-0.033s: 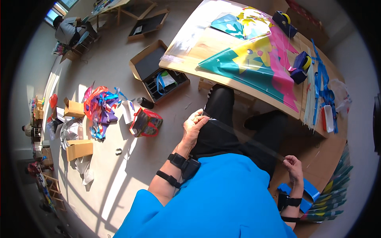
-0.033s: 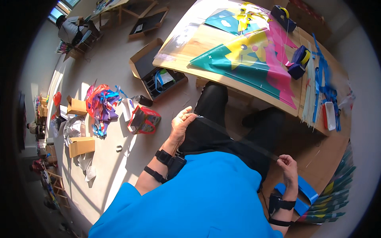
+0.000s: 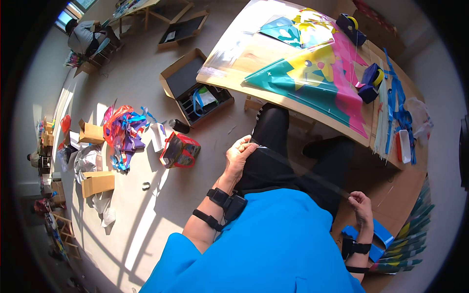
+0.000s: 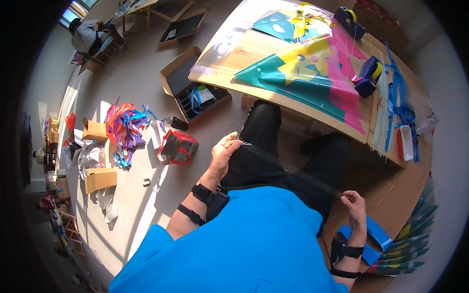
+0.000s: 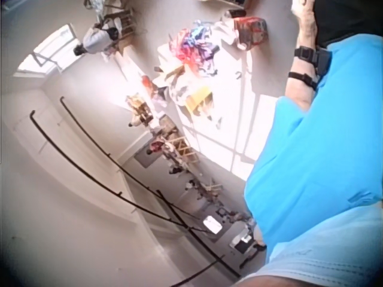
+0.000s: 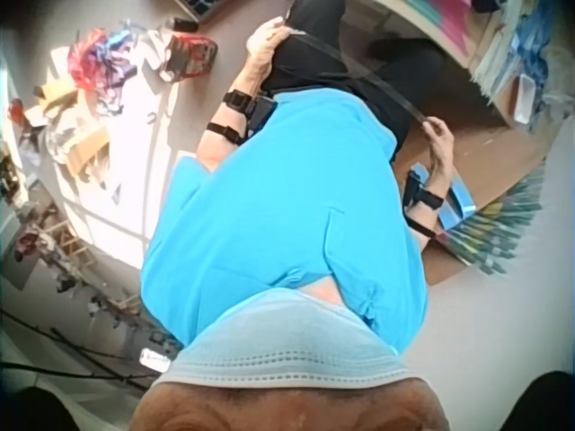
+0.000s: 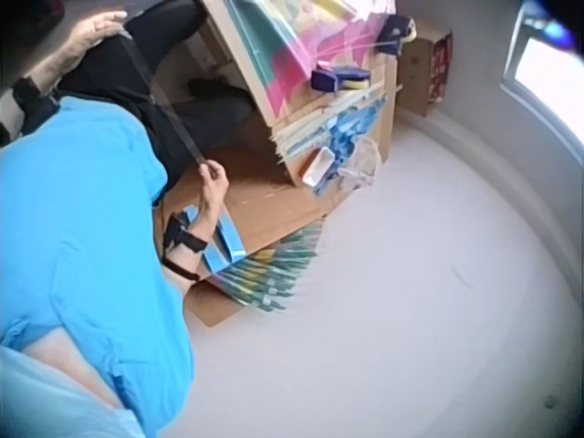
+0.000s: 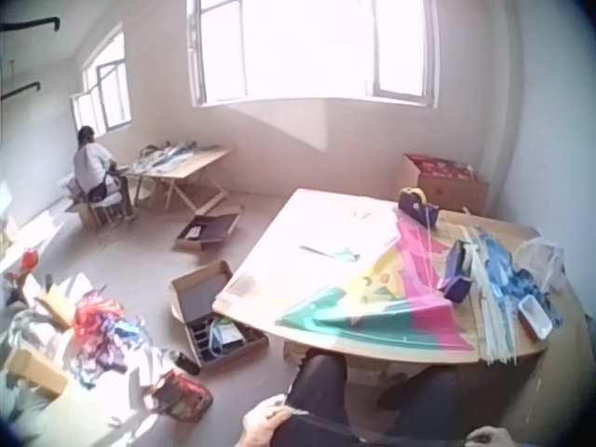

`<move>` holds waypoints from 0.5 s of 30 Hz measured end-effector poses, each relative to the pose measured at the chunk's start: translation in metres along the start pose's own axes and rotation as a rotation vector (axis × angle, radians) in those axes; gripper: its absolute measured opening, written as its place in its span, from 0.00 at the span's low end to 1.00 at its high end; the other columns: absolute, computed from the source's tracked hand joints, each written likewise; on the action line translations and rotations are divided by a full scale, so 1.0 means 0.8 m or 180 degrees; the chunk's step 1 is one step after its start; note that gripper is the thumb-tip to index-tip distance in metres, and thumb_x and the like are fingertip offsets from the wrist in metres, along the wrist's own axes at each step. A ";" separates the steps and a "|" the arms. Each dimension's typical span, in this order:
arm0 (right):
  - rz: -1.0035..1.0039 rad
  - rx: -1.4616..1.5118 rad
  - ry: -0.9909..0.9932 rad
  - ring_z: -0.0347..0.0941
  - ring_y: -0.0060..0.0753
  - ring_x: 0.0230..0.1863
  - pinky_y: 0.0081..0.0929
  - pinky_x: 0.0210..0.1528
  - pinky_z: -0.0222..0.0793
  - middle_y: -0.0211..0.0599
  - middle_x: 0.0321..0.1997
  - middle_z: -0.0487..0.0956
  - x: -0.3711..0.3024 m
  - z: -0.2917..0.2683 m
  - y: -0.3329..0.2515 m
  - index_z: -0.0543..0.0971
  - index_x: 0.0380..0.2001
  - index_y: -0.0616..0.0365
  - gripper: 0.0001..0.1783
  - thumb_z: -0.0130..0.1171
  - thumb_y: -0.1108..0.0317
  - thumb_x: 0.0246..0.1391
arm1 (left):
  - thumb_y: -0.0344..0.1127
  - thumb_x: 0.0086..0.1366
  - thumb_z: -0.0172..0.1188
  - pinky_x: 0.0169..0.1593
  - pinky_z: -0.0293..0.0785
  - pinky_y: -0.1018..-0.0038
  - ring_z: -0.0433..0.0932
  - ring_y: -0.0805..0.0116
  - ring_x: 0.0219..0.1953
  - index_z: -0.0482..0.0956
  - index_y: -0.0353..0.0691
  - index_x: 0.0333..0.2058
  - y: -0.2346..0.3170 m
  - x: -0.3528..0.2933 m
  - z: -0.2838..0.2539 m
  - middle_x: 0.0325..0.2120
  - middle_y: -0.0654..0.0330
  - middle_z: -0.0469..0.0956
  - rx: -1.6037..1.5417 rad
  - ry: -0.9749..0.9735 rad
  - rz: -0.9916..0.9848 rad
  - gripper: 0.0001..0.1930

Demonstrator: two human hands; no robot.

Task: The recorder is attaching support sticks to a kite sail using adhesive tape from a dispenser.

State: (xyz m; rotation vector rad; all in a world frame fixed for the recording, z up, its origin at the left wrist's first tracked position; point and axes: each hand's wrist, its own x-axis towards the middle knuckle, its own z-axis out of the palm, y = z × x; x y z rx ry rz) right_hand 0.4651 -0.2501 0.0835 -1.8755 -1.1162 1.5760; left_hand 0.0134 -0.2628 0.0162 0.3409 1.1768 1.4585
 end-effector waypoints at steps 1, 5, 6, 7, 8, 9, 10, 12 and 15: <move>0.0026 -0.0038 -0.0006 0.70 0.16 0.34 0.15 0.42 0.66 0.24 0.31 0.75 0.000 0.001 0.003 0.77 0.38 0.60 0.11 0.62 0.77 0.50 | 0.30 0.59 0.66 0.50 0.72 0.81 0.78 0.75 0.39 0.67 0.27 0.55 -0.003 -0.001 -0.003 0.36 0.59 0.80 -0.0101 0.0004 -0.0080 0.27; 0.0117 -0.0092 -0.0032 0.70 0.16 0.34 0.15 0.42 0.66 0.23 0.31 0.75 0.004 0.003 0.008 0.77 0.38 0.59 0.11 0.62 0.77 0.50 | 0.36 0.63 0.62 0.49 0.71 0.80 0.77 0.75 0.38 0.74 0.32 0.44 -0.009 -0.004 -0.007 0.36 0.60 0.80 0.0126 0.0176 -0.0074 0.15; 0.0140 -0.0082 -0.0029 0.70 0.16 0.34 0.15 0.42 0.66 0.23 0.31 0.75 0.004 0.003 0.008 0.77 0.38 0.59 0.11 0.62 0.77 0.50 | 0.38 0.64 0.61 0.49 0.70 0.79 0.77 0.75 0.39 0.75 0.34 0.43 -0.011 -0.003 -0.008 0.35 0.61 0.80 0.0314 0.0190 -0.0033 0.14; 0.0159 -0.0098 -0.0023 0.70 0.16 0.34 0.15 0.42 0.67 0.23 0.31 0.75 0.005 0.003 0.008 0.77 0.38 0.59 0.10 0.62 0.77 0.50 | 0.40 0.65 0.60 0.49 0.69 0.79 0.76 0.75 0.39 0.76 0.36 0.41 -0.013 -0.001 -0.009 0.35 0.62 0.80 0.0505 0.0197 0.0005 0.13; 0.0188 -0.0104 0.0011 0.70 0.16 0.34 0.15 0.42 0.67 0.23 0.31 0.75 0.004 0.001 0.007 0.77 0.38 0.59 0.10 0.62 0.77 0.50 | 0.41 0.66 0.59 0.48 0.68 0.79 0.76 0.75 0.39 0.76 0.37 0.41 -0.017 0.002 -0.006 0.35 0.62 0.80 0.0510 0.0180 0.0059 0.13; 0.0220 -0.0101 0.0054 0.70 0.16 0.34 0.15 0.41 0.67 0.23 0.31 0.76 0.003 0.000 0.006 0.77 0.38 0.59 0.10 0.62 0.76 0.50 | 0.42 0.66 0.58 0.47 0.68 0.79 0.76 0.76 0.39 0.76 0.39 0.41 -0.019 0.005 -0.006 0.34 0.62 0.81 0.0518 0.0153 0.0108 0.13; 0.0191 -0.0069 -0.0058 0.71 0.16 0.34 0.16 0.41 0.67 0.24 0.31 0.76 0.011 0.003 0.010 0.78 0.37 0.60 0.09 0.62 0.76 0.50 | 0.43 0.67 0.57 0.46 0.68 0.79 0.76 0.76 0.38 0.76 0.40 0.40 -0.020 0.008 -0.007 0.34 0.62 0.81 0.0532 0.0114 0.0152 0.13; 0.0184 -0.0173 -0.0119 0.71 0.16 0.34 0.17 0.40 0.67 0.24 0.31 0.76 0.023 0.005 0.009 0.78 0.35 0.60 0.06 0.61 0.75 0.52 | 0.43 0.67 0.57 0.44 0.68 0.78 0.78 0.75 0.36 0.76 0.42 0.40 -0.014 0.006 -0.005 0.33 0.62 0.81 0.0967 0.0350 0.0224 0.11; 0.0009 -0.0402 -0.0164 0.70 0.16 0.34 0.17 0.40 0.67 0.24 0.30 0.76 0.043 0.015 0.000 0.78 0.33 0.58 0.04 0.61 0.73 0.53 | 0.37 0.67 0.58 0.39 0.74 0.77 0.77 0.76 0.30 0.78 0.37 0.37 -0.014 0.009 -0.010 0.30 0.62 0.80 0.1377 0.0473 0.0884 0.09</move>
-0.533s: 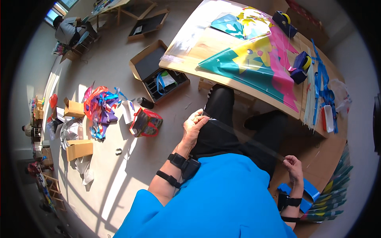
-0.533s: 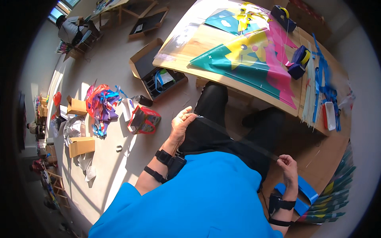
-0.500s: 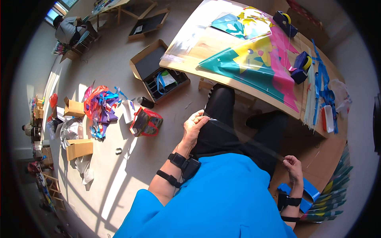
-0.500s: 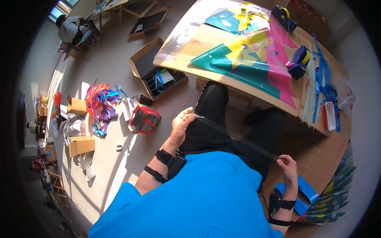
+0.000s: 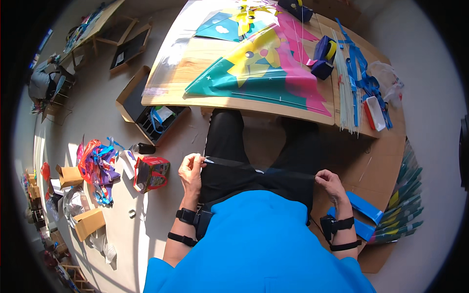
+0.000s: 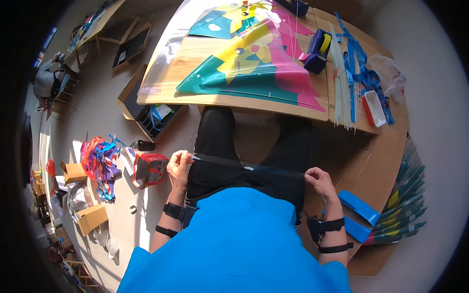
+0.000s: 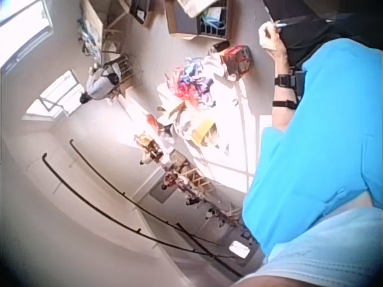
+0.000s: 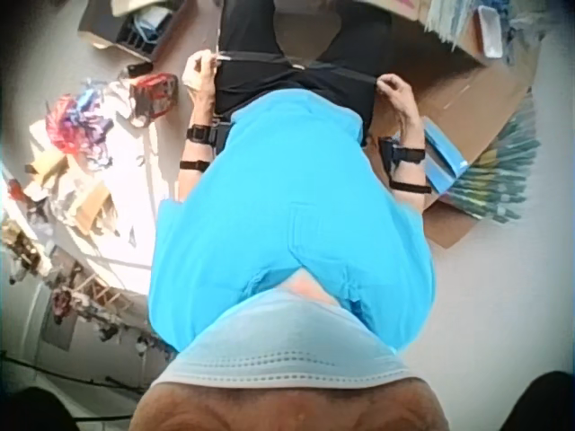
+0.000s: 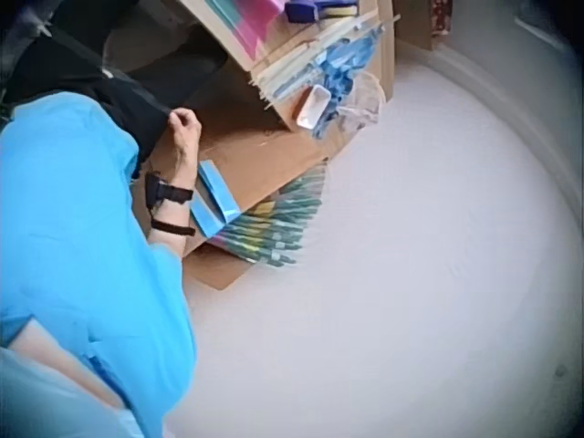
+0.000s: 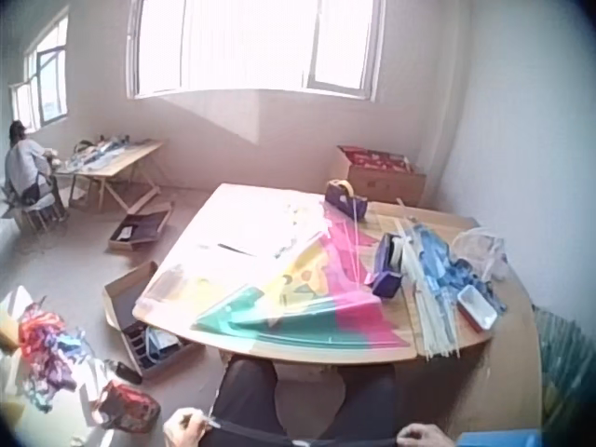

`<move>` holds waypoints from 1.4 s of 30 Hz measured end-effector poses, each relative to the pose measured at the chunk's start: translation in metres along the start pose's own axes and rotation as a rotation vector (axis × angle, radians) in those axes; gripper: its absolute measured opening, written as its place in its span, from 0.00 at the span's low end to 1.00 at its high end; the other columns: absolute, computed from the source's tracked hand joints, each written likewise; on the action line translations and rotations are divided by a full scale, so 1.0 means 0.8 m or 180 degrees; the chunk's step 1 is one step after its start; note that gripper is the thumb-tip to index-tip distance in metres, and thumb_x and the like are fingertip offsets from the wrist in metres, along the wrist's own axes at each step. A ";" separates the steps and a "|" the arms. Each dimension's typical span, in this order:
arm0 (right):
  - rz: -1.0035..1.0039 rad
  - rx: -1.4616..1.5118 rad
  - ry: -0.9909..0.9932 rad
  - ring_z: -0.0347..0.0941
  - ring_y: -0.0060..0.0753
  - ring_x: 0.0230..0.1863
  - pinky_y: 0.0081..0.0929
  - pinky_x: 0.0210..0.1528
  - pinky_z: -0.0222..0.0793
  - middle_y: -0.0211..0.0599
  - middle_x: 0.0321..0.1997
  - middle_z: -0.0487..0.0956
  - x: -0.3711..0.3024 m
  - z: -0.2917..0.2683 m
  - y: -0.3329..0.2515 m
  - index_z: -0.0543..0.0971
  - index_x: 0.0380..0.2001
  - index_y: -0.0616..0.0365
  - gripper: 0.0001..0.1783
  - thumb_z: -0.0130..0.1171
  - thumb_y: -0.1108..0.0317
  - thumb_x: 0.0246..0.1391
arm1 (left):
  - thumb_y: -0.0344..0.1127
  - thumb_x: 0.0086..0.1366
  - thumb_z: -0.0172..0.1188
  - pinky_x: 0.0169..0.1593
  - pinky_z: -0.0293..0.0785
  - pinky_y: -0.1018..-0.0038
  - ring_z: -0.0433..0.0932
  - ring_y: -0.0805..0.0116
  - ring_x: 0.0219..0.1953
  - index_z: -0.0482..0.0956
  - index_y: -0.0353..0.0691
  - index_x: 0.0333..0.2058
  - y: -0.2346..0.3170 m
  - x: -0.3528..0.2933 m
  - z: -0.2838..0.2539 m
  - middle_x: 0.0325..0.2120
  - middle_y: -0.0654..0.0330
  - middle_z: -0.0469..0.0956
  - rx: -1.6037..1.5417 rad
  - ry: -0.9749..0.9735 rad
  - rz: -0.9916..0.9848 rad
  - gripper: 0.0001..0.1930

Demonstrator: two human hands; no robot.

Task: The recorder is attaching support sticks to a kite sail using adhesive tape from a dispenser.

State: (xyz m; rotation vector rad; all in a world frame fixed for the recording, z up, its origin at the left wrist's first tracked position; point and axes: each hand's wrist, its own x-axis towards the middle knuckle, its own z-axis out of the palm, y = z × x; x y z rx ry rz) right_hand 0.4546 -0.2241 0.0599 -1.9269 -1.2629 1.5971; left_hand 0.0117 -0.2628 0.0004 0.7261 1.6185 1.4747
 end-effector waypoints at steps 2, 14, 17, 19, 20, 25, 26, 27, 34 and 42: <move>-0.0107 -0.0149 0.0187 0.70 0.17 0.34 0.18 0.40 0.67 0.25 0.30 0.76 0.009 0.004 -0.013 0.78 0.34 0.59 0.05 0.60 0.73 0.53 | 0.37 0.66 0.58 0.37 0.72 0.79 0.77 0.77 0.30 0.79 0.36 0.37 0.012 0.006 0.003 0.30 0.62 0.79 0.0771 0.0301 0.0215 0.10; -0.0210 0.0848 0.0597 0.72 0.17 0.33 0.16 0.38 0.68 0.28 0.31 0.76 0.087 -0.013 -0.060 0.76 0.38 0.62 0.07 0.59 0.76 0.54 | 0.34 0.62 0.64 0.42 0.72 0.82 0.75 0.80 0.34 0.83 0.38 0.37 0.042 0.109 0.070 0.30 0.66 0.81 0.0453 0.0868 0.0109 0.08; -0.0289 0.0869 0.0409 0.70 0.15 0.34 0.15 0.40 0.67 0.26 0.32 0.75 0.108 -0.032 -0.070 0.75 0.37 0.61 0.06 0.58 0.76 0.55 | 0.33 0.62 0.63 0.40 0.73 0.82 0.76 0.80 0.31 0.83 0.37 0.38 0.050 0.136 0.087 0.31 0.65 0.81 0.0331 0.0674 0.0209 0.08; -0.0301 0.0930 0.0424 0.69 0.15 0.35 0.15 0.42 0.66 0.24 0.32 0.73 0.117 -0.034 -0.082 0.74 0.36 0.58 0.04 0.57 0.73 0.58 | 0.34 0.63 0.63 0.39 0.73 0.83 0.76 0.81 0.31 0.83 0.38 0.39 0.056 0.146 0.099 0.31 0.65 0.81 0.0010 0.0727 -0.0102 0.08; -0.0341 0.0931 0.0488 0.69 0.15 0.35 0.15 0.41 0.66 0.24 0.33 0.73 0.119 -0.042 -0.086 0.74 0.36 0.58 0.04 0.57 0.73 0.58 | 0.35 0.63 0.62 0.39 0.73 0.85 0.76 0.81 0.32 0.82 0.39 0.40 0.059 0.154 0.109 0.31 0.66 0.81 -0.0144 0.0599 -0.0189 0.09; -0.0247 0.0821 0.0877 0.70 0.15 0.34 0.15 0.37 0.67 0.26 0.32 0.75 0.166 -0.060 -0.104 0.74 0.35 0.62 0.05 0.58 0.73 0.56 | 0.35 0.64 0.62 0.41 0.71 0.83 0.75 0.80 0.33 0.81 0.38 0.41 0.039 0.176 0.121 0.33 0.65 0.81 -0.0118 0.0447 -0.0272 0.09; -0.0221 0.0747 0.0962 0.70 0.16 0.33 0.15 0.37 0.67 0.27 0.32 0.75 0.176 -0.063 -0.107 0.74 0.36 0.62 0.06 0.58 0.73 0.56 | 0.34 0.64 0.62 0.41 0.72 0.83 0.76 0.80 0.34 0.81 0.37 0.41 0.036 0.180 0.125 0.33 0.65 0.81 -0.0070 0.0455 -0.0226 0.10; -0.0196 0.0670 0.1047 0.70 0.16 0.33 0.16 0.37 0.68 0.28 0.32 0.75 0.185 -0.067 -0.109 0.74 0.37 0.63 0.07 0.58 0.74 0.56 | 0.34 0.64 0.61 0.42 0.72 0.83 0.76 0.80 0.34 0.81 0.36 0.42 0.033 0.182 0.131 0.34 0.64 0.81 -0.0024 0.0462 -0.0180 0.10; -0.0355 0.0317 0.1302 0.73 0.21 0.32 0.19 0.38 0.70 0.34 0.34 0.76 0.238 -0.087 -0.105 0.69 0.45 0.65 0.13 0.55 0.76 0.56 | 0.35 0.67 0.58 0.47 0.68 0.81 0.75 0.79 0.38 0.80 0.34 0.43 0.021 0.204 0.166 0.36 0.62 0.80 0.0057 0.0260 -0.0072 0.12; -0.0234 0.0091 0.1591 0.78 0.27 0.35 0.23 0.40 0.71 0.39 0.35 0.76 0.259 -0.087 -0.120 0.68 0.46 0.67 0.14 0.53 0.77 0.56 | 0.39 0.66 0.59 0.50 0.66 0.78 0.72 0.75 0.48 0.75 0.35 0.50 0.023 0.226 0.172 0.47 0.62 0.75 -0.0334 0.0000 -0.0539 0.17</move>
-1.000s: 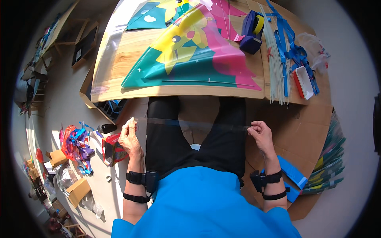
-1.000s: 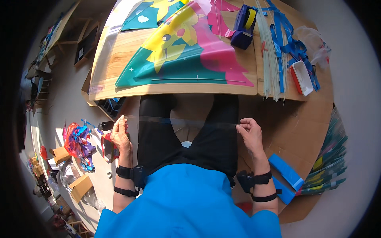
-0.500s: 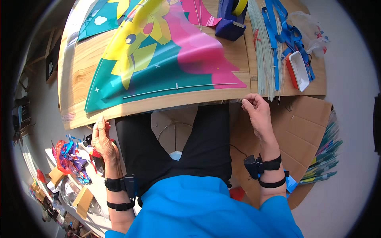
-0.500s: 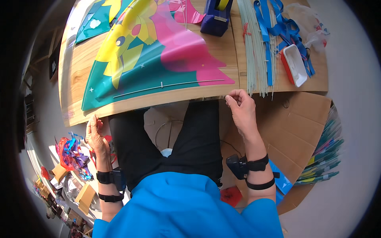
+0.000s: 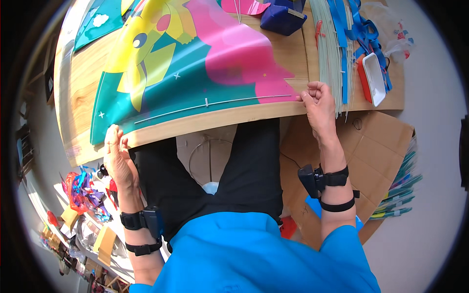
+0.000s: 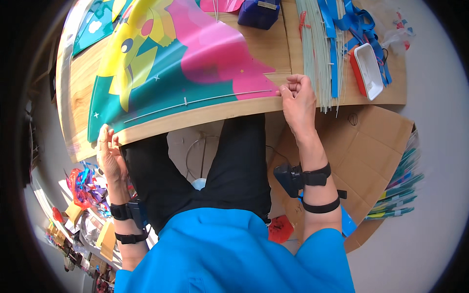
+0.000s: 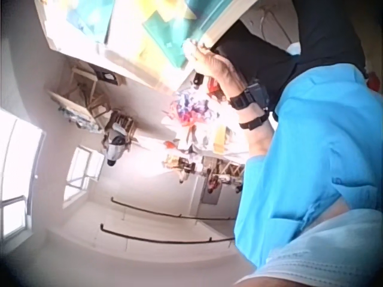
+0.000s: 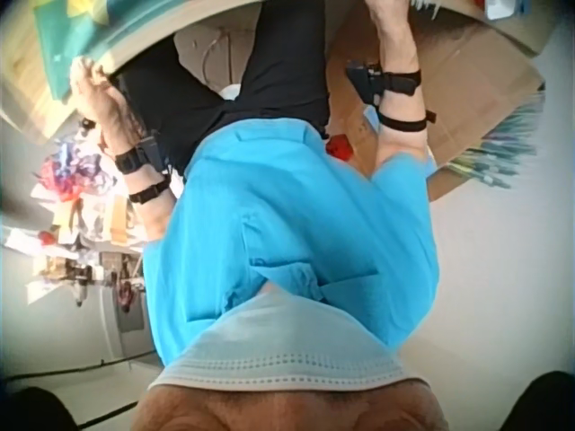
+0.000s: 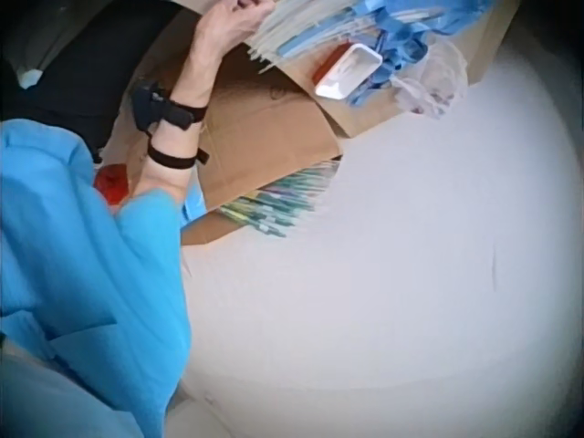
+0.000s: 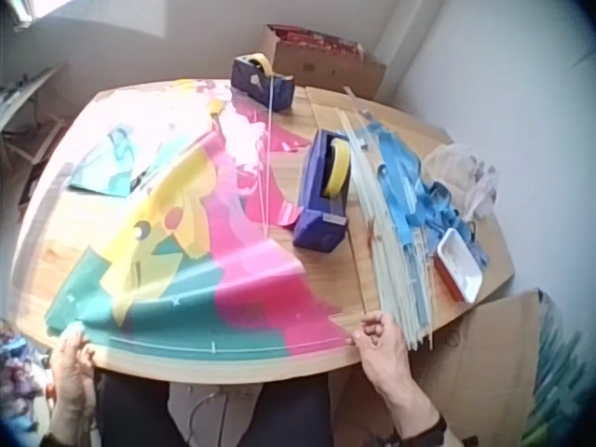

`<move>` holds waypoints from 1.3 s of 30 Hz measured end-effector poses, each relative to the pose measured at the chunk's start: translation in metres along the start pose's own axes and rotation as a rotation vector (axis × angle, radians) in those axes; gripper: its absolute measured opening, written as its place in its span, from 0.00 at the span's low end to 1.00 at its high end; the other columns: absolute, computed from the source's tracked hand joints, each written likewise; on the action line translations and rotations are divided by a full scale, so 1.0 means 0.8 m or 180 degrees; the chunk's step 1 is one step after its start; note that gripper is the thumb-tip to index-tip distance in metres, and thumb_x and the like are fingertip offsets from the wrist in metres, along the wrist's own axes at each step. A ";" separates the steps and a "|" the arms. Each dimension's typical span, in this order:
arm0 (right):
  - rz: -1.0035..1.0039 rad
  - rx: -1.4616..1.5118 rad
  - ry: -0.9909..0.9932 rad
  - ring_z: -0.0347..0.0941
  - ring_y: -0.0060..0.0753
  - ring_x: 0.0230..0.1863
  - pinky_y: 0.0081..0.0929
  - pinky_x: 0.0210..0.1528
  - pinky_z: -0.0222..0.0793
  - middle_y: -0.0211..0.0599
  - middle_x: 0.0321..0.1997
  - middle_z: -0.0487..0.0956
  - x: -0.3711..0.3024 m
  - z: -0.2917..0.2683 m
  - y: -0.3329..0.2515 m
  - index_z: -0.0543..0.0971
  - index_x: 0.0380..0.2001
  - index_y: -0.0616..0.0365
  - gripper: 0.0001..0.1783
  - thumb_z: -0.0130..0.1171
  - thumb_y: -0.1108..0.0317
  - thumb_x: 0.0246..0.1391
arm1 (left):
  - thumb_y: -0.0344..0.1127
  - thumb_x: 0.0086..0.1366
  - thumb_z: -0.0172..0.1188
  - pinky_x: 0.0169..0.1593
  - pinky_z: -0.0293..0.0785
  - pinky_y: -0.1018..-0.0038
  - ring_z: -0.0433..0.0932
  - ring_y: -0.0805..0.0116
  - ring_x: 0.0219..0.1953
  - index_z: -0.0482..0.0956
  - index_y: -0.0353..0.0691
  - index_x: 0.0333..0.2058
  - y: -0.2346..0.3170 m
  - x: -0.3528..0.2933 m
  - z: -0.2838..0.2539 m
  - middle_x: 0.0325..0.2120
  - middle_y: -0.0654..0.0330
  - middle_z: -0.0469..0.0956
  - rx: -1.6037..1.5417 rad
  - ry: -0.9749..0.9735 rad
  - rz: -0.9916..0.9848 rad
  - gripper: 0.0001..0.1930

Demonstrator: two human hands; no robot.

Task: The recorder is attaching support sticks to a kite sail using adhesive tape from a dispenser.

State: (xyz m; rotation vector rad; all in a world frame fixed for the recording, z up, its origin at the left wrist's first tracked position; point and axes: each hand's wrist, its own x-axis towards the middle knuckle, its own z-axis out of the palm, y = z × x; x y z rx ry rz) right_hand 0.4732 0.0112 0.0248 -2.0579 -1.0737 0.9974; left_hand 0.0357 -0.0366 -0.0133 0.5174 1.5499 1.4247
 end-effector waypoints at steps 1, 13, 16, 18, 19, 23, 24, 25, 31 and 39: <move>-0.0044 -0.0049 0.0013 0.78 0.27 0.35 0.23 0.40 0.72 0.39 0.35 0.76 0.002 0.001 0.001 0.68 0.46 0.67 0.14 0.53 0.77 0.56 | 0.39 0.66 0.59 0.51 0.66 0.77 0.71 0.75 0.49 0.75 0.35 0.50 0.004 0.003 0.004 0.47 0.62 0.75 -0.0009 0.0012 -0.0074 0.18; 0.0175 0.0218 -0.0111 0.77 0.25 0.36 0.19 0.42 0.71 0.37 0.36 0.76 0.024 -0.003 0.025 0.68 0.48 0.67 0.17 0.55 0.76 0.57 | 0.37 0.65 0.61 0.53 0.71 0.72 0.71 0.72 0.49 0.68 0.38 0.56 0.034 0.006 0.044 0.47 0.60 0.72 -0.0058 0.0068 -0.0307 0.23; 0.0170 0.0291 -0.0177 0.77 0.25 0.36 0.19 0.42 0.71 0.37 0.36 0.76 0.026 -0.003 0.029 0.68 0.48 0.67 0.17 0.55 0.76 0.57 | 0.37 0.65 0.61 0.55 0.71 0.68 0.72 0.72 0.49 0.68 0.36 0.55 0.031 0.006 0.038 0.46 0.59 0.72 0.0020 0.0042 -0.0207 0.23; 0.0163 0.0332 -0.0168 0.77 0.25 0.37 0.18 0.42 0.71 0.37 0.36 0.76 0.027 -0.004 0.032 0.67 0.48 0.67 0.16 0.55 0.76 0.57 | 0.37 0.65 0.60 0.56 0.71 0.64 0.72 0.72 0.51 0.68 0.34 0.55 0.028 0.004 0.039 0.47 0.59 0.72 0.0045 0.0015 -0.0065 0.23; 0.0159 0.0303 -0.0172 0.77 0.25 0.37 0.18 0.42 0.71 0.37 0.36 0.76 0.028 -0.004 0.034 0.67 0.48 0.67 0.16 0.55 0.76 0.57 | 0.37 0.65 0.60 0.56 0.71 0.64 0.72 0.72 0.51 0.68 0.34 0.55 0.028 0.004 0.037 0.47 0.59 0.72 0.0072 0.0001 -0.0060 0.23; 0.0187 0.0396 -0.0128 0.77 0.25 0.37 0.19 0.42 0.72 0.37 0.36 0.75 0.027 -0.005 0.040 0.67 0.48 0.67 0.17 0.55 0.77 0.57 | 0.37 0.66 0.59 0.56 0.71 0.65 0.72 0.72 0.51 0.67 0.35 0.56 0.026 0.008 0.041 0.49 0.60 0.70 0.0170 -0.0075 -0.0087 0.23; 0.0193 0.0426 -0.0085 0.77 0.25 0.36 0.19 0.42 0.72 0.37 0.37 0.75 0.025 -0.007 0.040 0.67 0.48 0.67 0.17 0.55 0.77 0.57 | 0.37 0.66 0.59 0.57 0.71 0.65 0.72 0.72 0.52 0.67 0.35 0.56 0.027 0.009 0.041 0.50 0.60 0.70 0.0191 -0.0095 -0.0103 0.22; 0.0159 0.0497 -0.0065 0.77 0.26 0.36 0.20 0.42 0.73 0.38 0.37 0.75 0.021 -0.002 0.031 0.66 0.49 0.68 0.17 0.54 0.78 0.56 | 0.37 0.66 0.58 0.57 0.71 0.66 0.72 0.72 0.52 0.67 0.36 0.56 0.023 0.009 0.044 0.50 0.60 0.70 0.0157 -0.0139 -0.0157 0.22; 0.0130 0.0349 0.0048 0.78 0.27 0.34 0.21 0.39 0.73 0.40 0.35 0.76 0.018 0.008 0.015 0.66 0.47 0.69 0.17 0.54 0.79 0.54 | 0.35 0.67 0.57 0.58 0.71 0.68 0.72 0.73 0.51 0.76 0.34 0.47 0.019 0.014 0.028 0.56 0.63 0.63 -0.0016 -0.0221 -0.0233 0.14; 0.0080 0.0321 0.0077 0.79 0.28 0.33 0.21 0.38 0.74 0.41 0.35 0.76 0.018 0.011 0.014 0.67 0.46 0.69 0.16 0.54 0.78 0.54 | 0.37 0.67 0.57 0.58 0.71 0.66 0.73 0.73 0.50 0.67 0.36 0.56 0.025 0.015 0.033 0.49 0.61 0.71 -0.0107 -0.0217 -0.0262 0.21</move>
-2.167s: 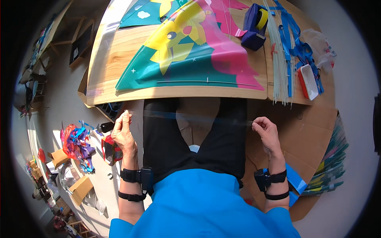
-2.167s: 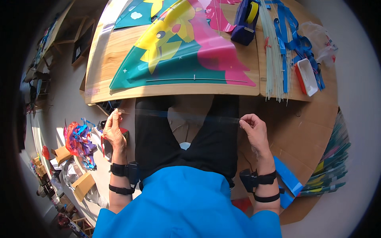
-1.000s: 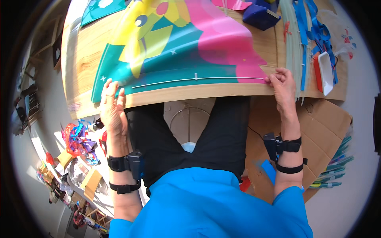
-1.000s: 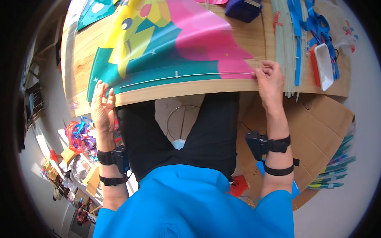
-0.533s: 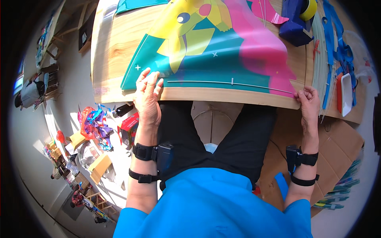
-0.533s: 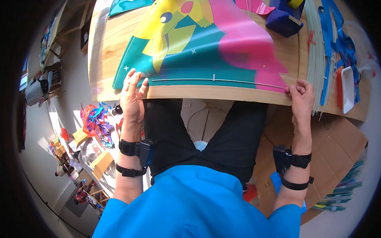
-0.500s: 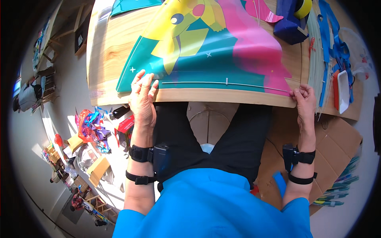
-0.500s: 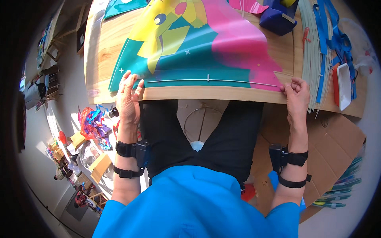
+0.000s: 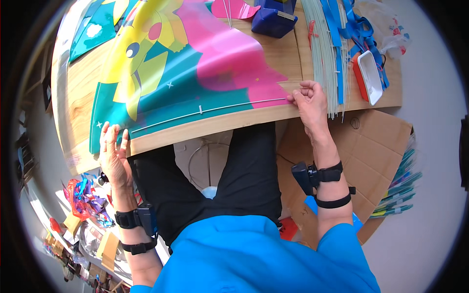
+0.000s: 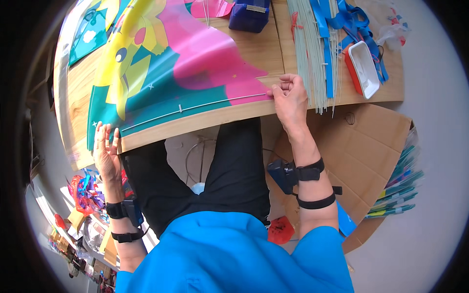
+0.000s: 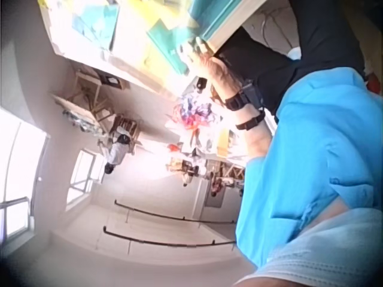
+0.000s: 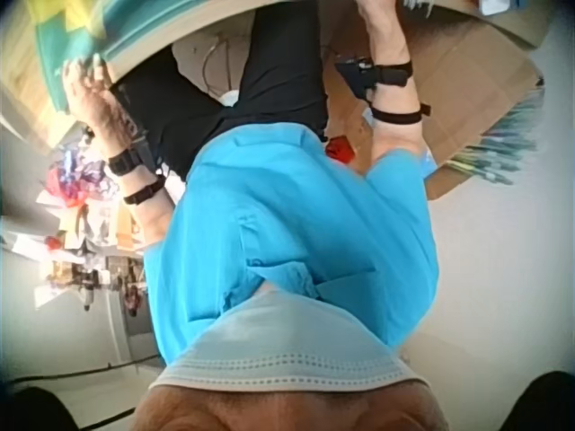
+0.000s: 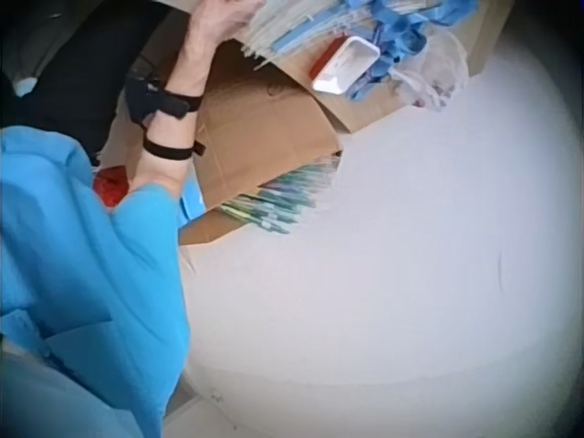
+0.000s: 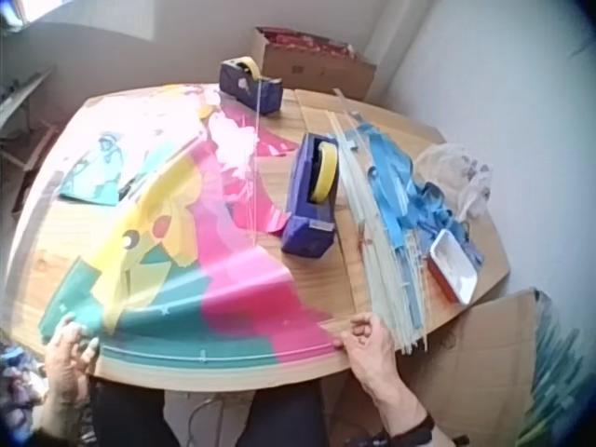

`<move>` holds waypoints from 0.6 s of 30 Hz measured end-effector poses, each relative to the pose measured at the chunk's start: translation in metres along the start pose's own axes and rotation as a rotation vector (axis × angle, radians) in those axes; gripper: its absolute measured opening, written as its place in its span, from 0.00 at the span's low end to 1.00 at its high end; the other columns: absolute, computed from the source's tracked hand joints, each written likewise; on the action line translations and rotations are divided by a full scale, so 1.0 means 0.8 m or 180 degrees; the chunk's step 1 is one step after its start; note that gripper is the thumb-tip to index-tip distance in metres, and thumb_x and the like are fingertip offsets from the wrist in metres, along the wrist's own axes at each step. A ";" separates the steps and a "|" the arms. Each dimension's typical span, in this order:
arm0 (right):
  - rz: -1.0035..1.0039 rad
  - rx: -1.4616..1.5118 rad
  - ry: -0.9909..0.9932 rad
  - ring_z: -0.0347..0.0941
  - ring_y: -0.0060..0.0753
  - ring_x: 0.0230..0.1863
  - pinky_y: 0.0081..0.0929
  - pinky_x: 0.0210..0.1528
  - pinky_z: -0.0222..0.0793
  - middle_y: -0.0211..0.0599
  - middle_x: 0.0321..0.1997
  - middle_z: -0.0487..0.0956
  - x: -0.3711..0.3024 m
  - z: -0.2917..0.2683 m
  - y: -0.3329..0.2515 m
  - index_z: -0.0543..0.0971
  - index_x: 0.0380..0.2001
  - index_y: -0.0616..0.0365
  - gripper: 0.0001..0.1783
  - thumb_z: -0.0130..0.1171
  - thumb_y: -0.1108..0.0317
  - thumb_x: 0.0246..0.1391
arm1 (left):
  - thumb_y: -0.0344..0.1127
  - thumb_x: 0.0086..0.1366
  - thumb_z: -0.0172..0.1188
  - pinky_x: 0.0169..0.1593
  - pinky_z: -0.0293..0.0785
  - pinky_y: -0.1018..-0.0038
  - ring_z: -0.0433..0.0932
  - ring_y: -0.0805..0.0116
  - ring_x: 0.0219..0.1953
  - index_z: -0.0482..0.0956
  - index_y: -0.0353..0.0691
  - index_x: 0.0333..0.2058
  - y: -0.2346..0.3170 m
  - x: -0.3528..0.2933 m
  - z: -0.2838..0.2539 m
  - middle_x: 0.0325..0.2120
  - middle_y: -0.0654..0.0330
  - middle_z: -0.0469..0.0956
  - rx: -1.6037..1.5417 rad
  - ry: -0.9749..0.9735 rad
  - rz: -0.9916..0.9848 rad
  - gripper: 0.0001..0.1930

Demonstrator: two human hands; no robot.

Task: The recorder is attaching support sticks to a kite sail using adhesive tape from a dispenser.

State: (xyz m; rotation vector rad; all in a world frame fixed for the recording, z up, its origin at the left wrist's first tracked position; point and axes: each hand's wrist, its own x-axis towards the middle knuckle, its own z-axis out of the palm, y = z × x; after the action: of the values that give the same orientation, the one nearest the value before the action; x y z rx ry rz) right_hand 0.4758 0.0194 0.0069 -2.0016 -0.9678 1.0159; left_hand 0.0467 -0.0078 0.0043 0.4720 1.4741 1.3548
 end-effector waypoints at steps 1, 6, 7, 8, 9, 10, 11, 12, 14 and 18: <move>-0.0001 -0.0013 -0.0014 0.80 0.28 0.33 0.21 0.38 0.74 0.41 0.35 0.76 0.000 -0.001 0.001 0.67 0.46 0.69 0.16 0.54 0.78 0.54 | 0.37 0.67 0.57 0.57 0.71 0.67 0.73 0.73 0.50 0.67 0.36 0.56 -0.002 0.000 0.003 0.48 0.60 0.72 0.0112 0.0030 0.0082 0.21; 0.0004 0.0002 -0.0026 0.79 0.27 0.33 0.20 0.37 0.74 0.40 0.35 0.76 0.000 0.000 0.003 0.67 0.46 0.69 0.16 0.54 0.78 0.54 | 0.37 0.67 0.57 0.57 0.71 0.67 0.74 0.72 0.50 0.67 0.36 0.56 -0.005 -0.002 0.003 0.46 0.60 0.73 0.0021 0.0100 0.0011 0.21; 0.0001 -0.0018 -0.0031 0.79 0.27 0.33 0.20 0.37 0.74 0.40 0.35 0.76 -0.001 -0.001 0.002 0.67 0.46 0.69 0.16 0.54 0.78 0.54 | 0.37 0.67 0.57 0.57 0.71 0.67 0.74 0.72 0.50 0.67 0.37 0.57 -0.005 -0.002 0.002 0.46 0.60 0.74 -0.0017 0.0115 -0.0019 0.22; -0.0003 -0.0032 -0.0036 0.79 0.27 0.33 0.20 0.37 0.74 0.40 0.35 0.76 -0.001 0.000 0.001 0.67 0.46 0.69 0.16 0.54 0.78 0.54 | 0.37 0.67 0.57 0.58 0.71 0.67 0.74 0.72 0.50 0.67 0.37 0.57 -0.006 -0.001 0.000 0.47 0.60 0.74 -0.0011 0.0107 -0.0017 0.22; -0.0008 -0.0045 -0.0042 0.79 0.27 0.33 0.20 0.37 0.74 0.40 0.34 0.76 -0.002 0.000 0.001 0.67 0.46 0.69 0.16 0.54 0.78 0.54 | 0.37 0.67 0.57 0.58 0.71 0.67 0.74 0.72 0.50 0.67 0.37 0.57 -0.007 0.000 -0.001 0.47 0.59 0.74 -0.0004 0.0098 -0.0014 0.22; -0.0006 -0.0046 -0.0034 0.79 0.27 0.33 0.20 0.37 0.74 0.40 0.34 0.76 -0.002 0.000 0.000 0.67 0.46 0.69 0.16 0.54 0.78 0.54 | 0.38 0.67 0.57 0.58 0.71 0.67 0.74 0.72 0.50 0.67 0.37 0.57 -0.009 0.001 -0.002 0.47 0.59 0.74 0.0003 0.0089 -0.0011 0.22; -0.0004 -0.0044 -0.0031 0.79 0.27 0.33 0.20 0.37 0.74 0.40 0.34 0.76 -0.002 0.000 -0.001 0.67 0.46 0.69 0.16 0.54 0.78 0.54 | 0.37 0.67 0.57 0.58 0.71 0.67 0.74 0.72 0.50 0.67 0.37 0.57 -0.010 0.002 -0.004 0.47 0.59 0.74 0.0000 0.0082 -0.0008 0.22; -0.0002 -0.0040 -0.0029 0.79 0.27 0.32 0.20 0.37 0.74 0.40 0.34 0.76 -0.003 0.000 -0.002 0.67 0.46 0.69 0.16 0.54 0.78 0.54 | 0.37 0.67 0.57 0.58 0.71 0.67 0.74 0.72 0.50 0.67 0.37 0.57 -0.011 0.002 -0.005 0.47 0.59 0.74 -0.0002 0.0075 -0.0006 0.22; 0.0027 -0.0035 -0.0041 0.79 0.27 0.33 0.20 0.38 0.74 0.40 0.34 0.76 -0.003 0.000 -0.002 0.67 0.46 0.69 0.16 0.54 0.78 0.54 | 0.37 0.67 0.57 0.58 0.71 0.67 0.74 0.72 0.50 0.67 0.37 0.57 -0.010 0.003 -0.005 0.47 0.60 0.74 0.0005 0.0081 0.0007 0.22; -0.0012 -0.0092 -0.0039 0.79 0.27 0.33 0.21 0.38 0.74 0.40 0.34 0.76 -0.003 -0.001 0.002 0.67 0.46 0.69 0.17 0.54 0.78 0.54 | 0.36 0.67 0.57 0.58 0.71 0.66 0.74 0.72 0.50 0.67 0.36 0.57 -0.010 0.003 -0.004 0.47 0.60 0.74 0.0014 0.0110 0.0010 0.22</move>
State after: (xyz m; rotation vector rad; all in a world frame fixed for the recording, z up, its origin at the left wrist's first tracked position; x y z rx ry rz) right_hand 0.4757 0.0165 0.0068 -2.0186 -0.9977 1.0186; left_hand 0.0462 -0.0098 -0.0041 0.4559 1.5052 1.3684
